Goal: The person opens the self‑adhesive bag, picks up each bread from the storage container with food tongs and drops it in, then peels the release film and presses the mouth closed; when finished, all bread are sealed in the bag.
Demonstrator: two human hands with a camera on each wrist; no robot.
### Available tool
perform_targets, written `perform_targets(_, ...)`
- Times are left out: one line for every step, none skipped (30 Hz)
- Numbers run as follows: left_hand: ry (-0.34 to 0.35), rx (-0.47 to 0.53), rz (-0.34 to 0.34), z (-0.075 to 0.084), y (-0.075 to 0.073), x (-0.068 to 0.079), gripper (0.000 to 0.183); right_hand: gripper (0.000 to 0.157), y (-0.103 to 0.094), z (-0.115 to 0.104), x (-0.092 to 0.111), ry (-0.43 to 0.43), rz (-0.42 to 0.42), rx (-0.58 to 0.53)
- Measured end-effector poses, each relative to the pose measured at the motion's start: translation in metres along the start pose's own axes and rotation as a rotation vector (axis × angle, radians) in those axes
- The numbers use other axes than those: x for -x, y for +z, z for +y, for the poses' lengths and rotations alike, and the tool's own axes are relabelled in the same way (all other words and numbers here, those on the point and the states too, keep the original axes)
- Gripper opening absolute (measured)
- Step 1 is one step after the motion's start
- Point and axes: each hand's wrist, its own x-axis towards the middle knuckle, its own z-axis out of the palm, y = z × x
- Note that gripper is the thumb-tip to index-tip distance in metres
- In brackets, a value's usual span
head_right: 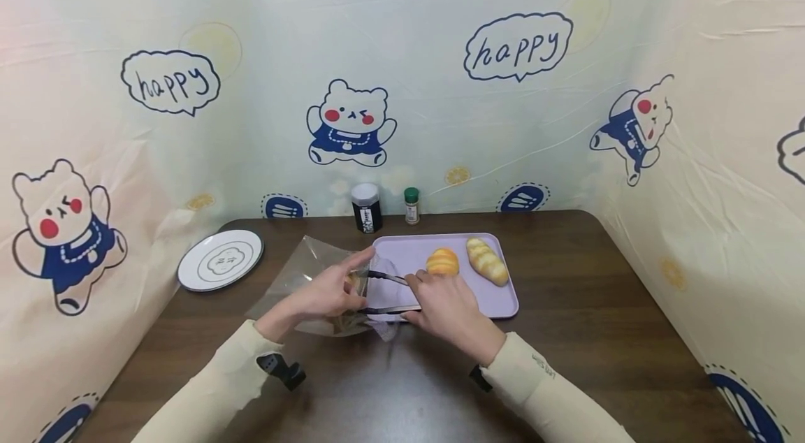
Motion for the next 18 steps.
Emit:
perform_targets(0.0, 0.005, 0.01, -0.0015, -0.0013, -0.0008, 0.093, 0.057, 0.0004, 0.0005, 0.0002, -0.015, 0.013, 0.02)
perform_targets(0.002, 0.015, 0.019, -0.0029, -0.0027, -0.0016, 0.093, 0.057, 0.0009, 0.0011, 0.0006, -0.032, 0.028, 0.039)
perform_targets(-0.005, 0.031, 0.023, -0.0046, -0.004, -0.0023, 0.093, 0.058, 0.0011, 0.0015, 0.0009, -0.05, 0.046, 0.052)
perform_targets(-0.012, 0.052, 0.025, -0.0062, -0.0051, -0.0029, 0.093, 0.058, 0.0015, 0.0019, 0.0013, -0.07, 0.066, 0.066)
perform_targets(-0.017, 0.057, 0.029, -0.0074, -0.0061, -0.0033, 0.093, 0.059, 0.0021, 0.0023, 0.0016, -0.092, 0.085, 0.08)
perform_targets(-0.024, 0.069, 0.03, -0.0081, -0.0069, -0.0033, 0.093, 0.06, 0.0027, 0.0027, 0.0018, -0.113, 0.105, 0.093)
perform_targets(-0.028, 0.075, 0.029, -0.0087, -0.0075, -0.0032, 0.093, 0.061, 0.003, 0.003, 0.0021, -0.131, 0.124, 0.105)
perform_targets(-0.031, 0.086, 0.026, -0.0091, -0.0079, -0.0029, 0.093, 0.063, 0.0033, 0.0032, 0.0023, -0.148, 0.142, 0.118)
perform_targets(-0.031, 0.099, 0.019, -0.0095, -0.0079, -0.0025, 0.092, 0.064, 0.004, 0.0034, 0.0023, -0.162, 0.154, 0.129)
perform_targets(-0.026, 0.106, 0.011, -0.0093, -0.0076, -0.0019, 0.092, 0.064, 0.0048, 0.0036, 0.0021, -0.174, 0.162, 0.14)
perform_targets(-0.022, 0.112, 0.002, -0.0089, -0.0072, -0.0013, 0.092, 0.065, 0.0053, 0.0037, 0.0018, -0.185, 0.166, 0.148)
perform_targets(-0.015, 0.125, -0.01, -0.0084, -0.0065, -0.0007, 0.091, 0.065, 0.0057, 0.0036, 0.0014, -0.195, 0.167, 0.151)
perform_targets(-0.009, 0.144, -0.023, -0.0079, -0.0055, -0.0001, 0.091, 0.065, 0.0061, 0.0034, 0.0009, -0.204, 0.165, 0.155)
perform_targets(-0.004, 0.161, -0.034, -0.0071, -0.0045, 0.0004, 0.092, 0.065, 0.0065, 0.0031, 0.0003, -0.212, 0.161, 0.157)
perform_targets(0.003, 0.168, -0.042, -0.0064, -0.0033, 0.0008, 0.092, 0.065, 0.0066, 0.0026, -0.0003, -0.218, 0.155, 0.157)
perform_targets(0.008, 0.171, -0.045, -0.0059, -0.002, 0.0009, 0.092, 0.065, 0.0068, 0.0021, -0.0008, -0.222, 0.149, 0.155)
perform_targets(0.01, 0.179, -0.048, -0.0054, -0.0007, 0.001, 0.092, 0.064, 0.0067, 0.0014, -0.001, -0.219, 0.142, 0.146)
perform_targets(0.01, 0.185, -0.048, -0.0048, 0.0004, 0.0011, 0.093, 0.064, 0.0067, 0.0009, -0.0012, -0.21, 0.134, 0.134)
